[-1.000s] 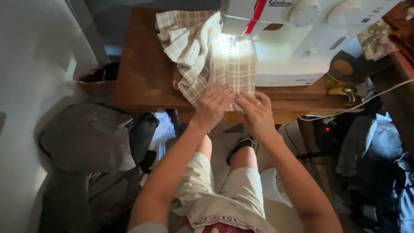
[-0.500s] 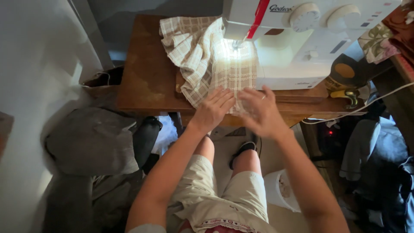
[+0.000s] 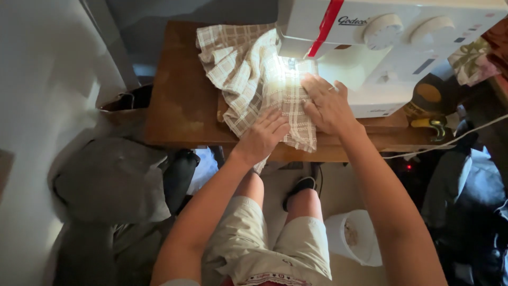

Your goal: Sewing a piece of checkered fabric using a sewing machine

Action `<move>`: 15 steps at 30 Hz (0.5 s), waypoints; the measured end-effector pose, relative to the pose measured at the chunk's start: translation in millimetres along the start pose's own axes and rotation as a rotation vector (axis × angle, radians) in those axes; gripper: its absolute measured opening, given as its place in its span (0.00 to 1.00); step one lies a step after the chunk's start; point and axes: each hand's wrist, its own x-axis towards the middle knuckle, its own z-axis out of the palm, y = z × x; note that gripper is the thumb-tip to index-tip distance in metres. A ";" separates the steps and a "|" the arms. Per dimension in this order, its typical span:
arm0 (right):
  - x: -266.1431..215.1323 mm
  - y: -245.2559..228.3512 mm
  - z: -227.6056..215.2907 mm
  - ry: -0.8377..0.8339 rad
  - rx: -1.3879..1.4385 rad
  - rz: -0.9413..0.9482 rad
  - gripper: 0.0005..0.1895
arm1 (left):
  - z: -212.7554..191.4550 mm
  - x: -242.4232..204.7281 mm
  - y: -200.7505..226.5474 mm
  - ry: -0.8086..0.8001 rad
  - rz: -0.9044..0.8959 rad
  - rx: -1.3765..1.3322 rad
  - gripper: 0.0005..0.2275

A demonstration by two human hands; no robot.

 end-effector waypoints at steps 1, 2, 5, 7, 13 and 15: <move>-0.2 0.9 -0.1 -0.003 0.001 0.004 0.31 | 4.0 -0.5 0.0 -0.002 -0.001 -0.005 0.05; -0.7 1.2 -0.5 -0.005 -0.007 0.004 0.31 | 7.4 -0.9 0.3 0.003 -0.004 0.006 0.05; 0.5 0.2 -5.8 -0.019 -0.006 0.000 0.32 | 14.0 -2.6 -0.7 0.016 -0.016 0.023 0.05; 2.2 0.1 -8.9 -0.029 0.001 0.001 0.32 | 15.1 -0.7 -2.4 0.024 -0.020 0.027 0.05; 6.0 4.3 -10.7 -0.157 0.081 0.039 0.37 | 14.9 4.1 -3.8 0.011 -0.017 0.029 0.05; 8.4 6.5 -11.2 -0.184 0.078 0.032 0.38 | 12.1 6.7 -4.9 0.004 -0.024 0.033 0.05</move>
